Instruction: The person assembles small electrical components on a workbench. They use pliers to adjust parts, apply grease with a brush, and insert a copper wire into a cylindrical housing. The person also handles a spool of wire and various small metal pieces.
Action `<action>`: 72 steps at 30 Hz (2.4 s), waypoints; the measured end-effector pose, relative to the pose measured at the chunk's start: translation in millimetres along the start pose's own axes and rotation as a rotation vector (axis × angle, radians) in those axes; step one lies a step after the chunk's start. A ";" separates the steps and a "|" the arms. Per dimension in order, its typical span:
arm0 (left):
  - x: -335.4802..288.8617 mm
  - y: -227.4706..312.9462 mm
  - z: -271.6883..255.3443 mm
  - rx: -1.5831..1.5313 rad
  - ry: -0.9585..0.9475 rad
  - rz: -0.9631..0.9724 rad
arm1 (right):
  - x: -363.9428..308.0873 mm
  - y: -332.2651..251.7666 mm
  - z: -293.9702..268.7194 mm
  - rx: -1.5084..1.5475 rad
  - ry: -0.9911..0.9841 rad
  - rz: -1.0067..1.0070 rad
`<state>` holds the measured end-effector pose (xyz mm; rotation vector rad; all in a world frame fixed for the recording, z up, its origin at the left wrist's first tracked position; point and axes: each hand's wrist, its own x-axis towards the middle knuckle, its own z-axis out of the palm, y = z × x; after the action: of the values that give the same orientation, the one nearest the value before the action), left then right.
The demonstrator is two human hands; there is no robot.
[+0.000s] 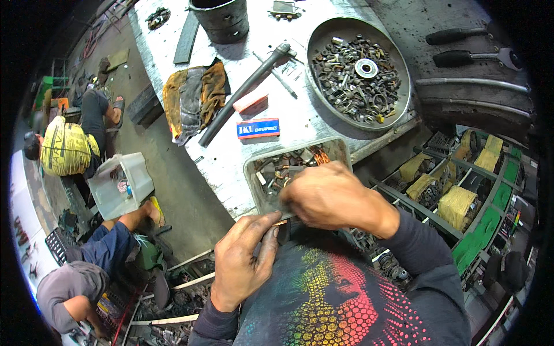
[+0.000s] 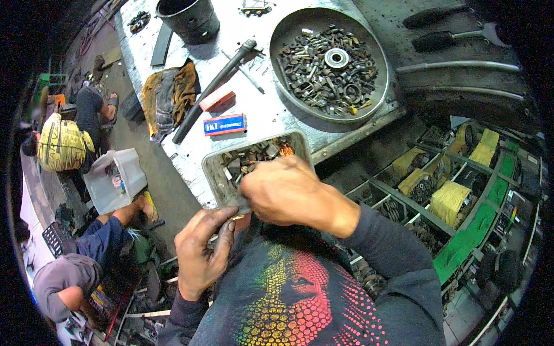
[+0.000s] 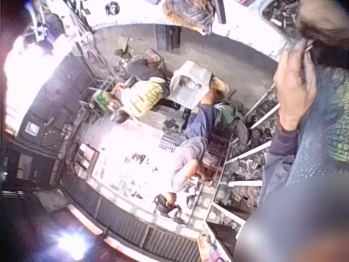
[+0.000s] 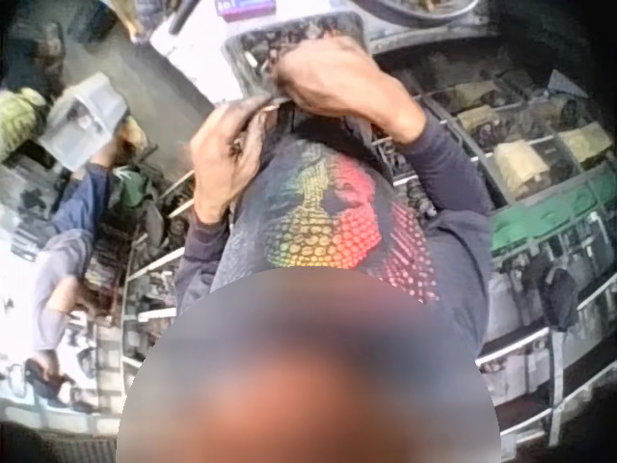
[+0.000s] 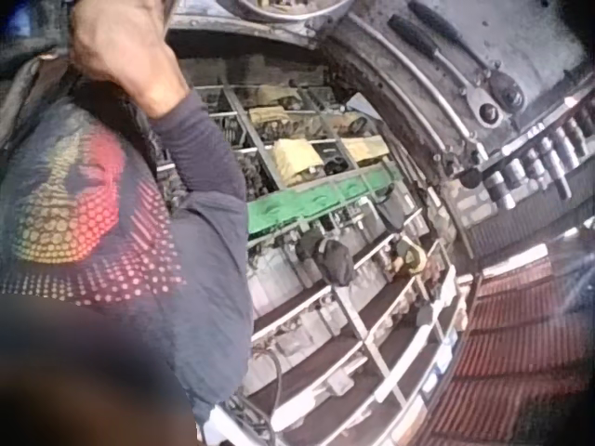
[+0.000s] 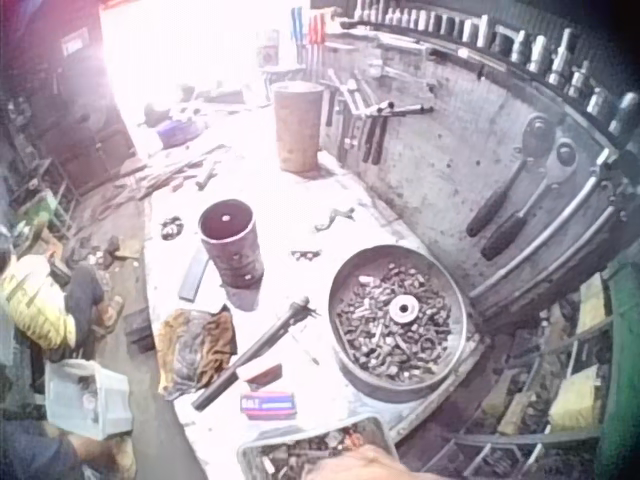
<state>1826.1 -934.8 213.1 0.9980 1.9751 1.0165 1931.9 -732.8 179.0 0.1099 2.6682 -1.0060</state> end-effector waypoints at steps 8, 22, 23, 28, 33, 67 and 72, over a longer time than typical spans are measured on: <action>1.3 -2.1 0.1 -0.008 0.011 0.011 | -13.4 -3.9 -6.2 -0.096 0.127 0.160; 1.2 -9.6 3.3 -0.015 0.005 0.081 | -18.6 1.1 -40.9 -0.115 0.069 0.112; 1.7 -9.8 3.1 -0.010 0.003 0.074 | -22.8 0.7 -47.8 -0.176 0.029 0.130; 3.0 -10.8 3.5 -0.001 -0.001 0.099 | -15.7 1.9 -58.4 -0.392 -0.109 0.019; 1.2 -13.3 5.0 -0.013 0.021 0.109 | 7.2 0.7 -38.0 -0.474 -0.190 -0.056; -2.8 -19.9 11.3 -0.003 0.072 0.150 | 33.6 24.4 -13.1 -0.425 -0.386 -0.088; -2.9 -20.7 10.3 -0.011 0.060 0.138 | 18.1 26.9 -24.3 -0.279 -0.246 -0.102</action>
<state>1829.5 -942.1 191.2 1.1219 1.9682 1.1433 1913.4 -697.1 174.0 -0.1962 2.5734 -0.6188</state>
